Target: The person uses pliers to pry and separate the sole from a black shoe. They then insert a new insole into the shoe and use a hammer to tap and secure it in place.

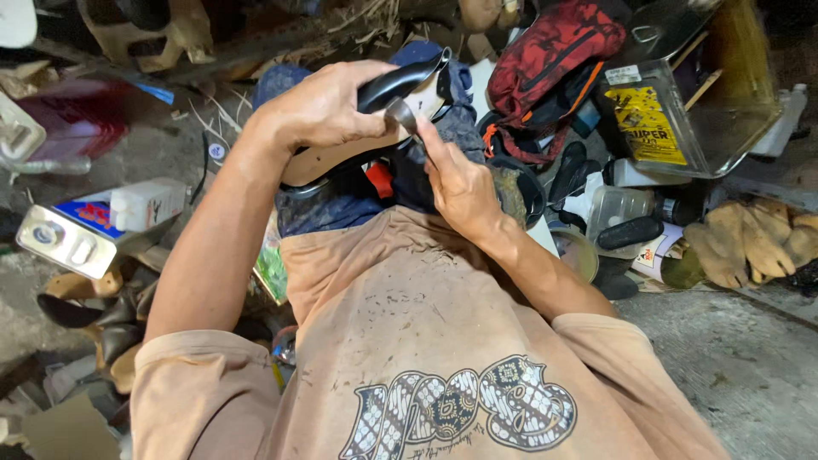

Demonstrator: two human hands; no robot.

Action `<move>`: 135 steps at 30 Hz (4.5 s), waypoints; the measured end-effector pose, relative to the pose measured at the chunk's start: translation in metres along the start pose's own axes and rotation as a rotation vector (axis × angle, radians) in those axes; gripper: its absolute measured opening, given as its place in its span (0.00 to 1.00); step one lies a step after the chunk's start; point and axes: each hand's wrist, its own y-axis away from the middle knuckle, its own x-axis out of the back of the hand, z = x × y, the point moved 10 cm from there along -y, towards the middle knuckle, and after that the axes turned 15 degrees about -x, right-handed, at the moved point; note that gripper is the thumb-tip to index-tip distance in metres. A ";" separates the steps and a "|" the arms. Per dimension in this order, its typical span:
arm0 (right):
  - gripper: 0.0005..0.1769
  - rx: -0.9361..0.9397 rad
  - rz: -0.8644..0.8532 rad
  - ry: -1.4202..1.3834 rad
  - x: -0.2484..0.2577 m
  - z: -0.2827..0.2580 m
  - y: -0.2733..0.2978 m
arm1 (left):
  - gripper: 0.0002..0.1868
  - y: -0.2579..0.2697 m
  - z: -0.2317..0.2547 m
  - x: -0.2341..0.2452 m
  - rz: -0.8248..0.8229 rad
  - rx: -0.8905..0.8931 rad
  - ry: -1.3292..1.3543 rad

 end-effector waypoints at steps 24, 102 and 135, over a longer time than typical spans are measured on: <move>0.21 -0.766 -0.530 -0.572 -0.026 0.053 0.047 | 0.18 0.175 0.053 0.005 1.156 -0.293 -0.396; 0.09 0.042 -0.334 0.266 -0.040 -0.028 -0.015 | 0.21 0.135 0.003 -0.002 1.057 -0.019 0.135; 0.08 -0.342 -0.871 0.061 -0.058 -0.008 0.010 | 0.27 0.118 -0.011 -0.002 0.705 0.241 -0.303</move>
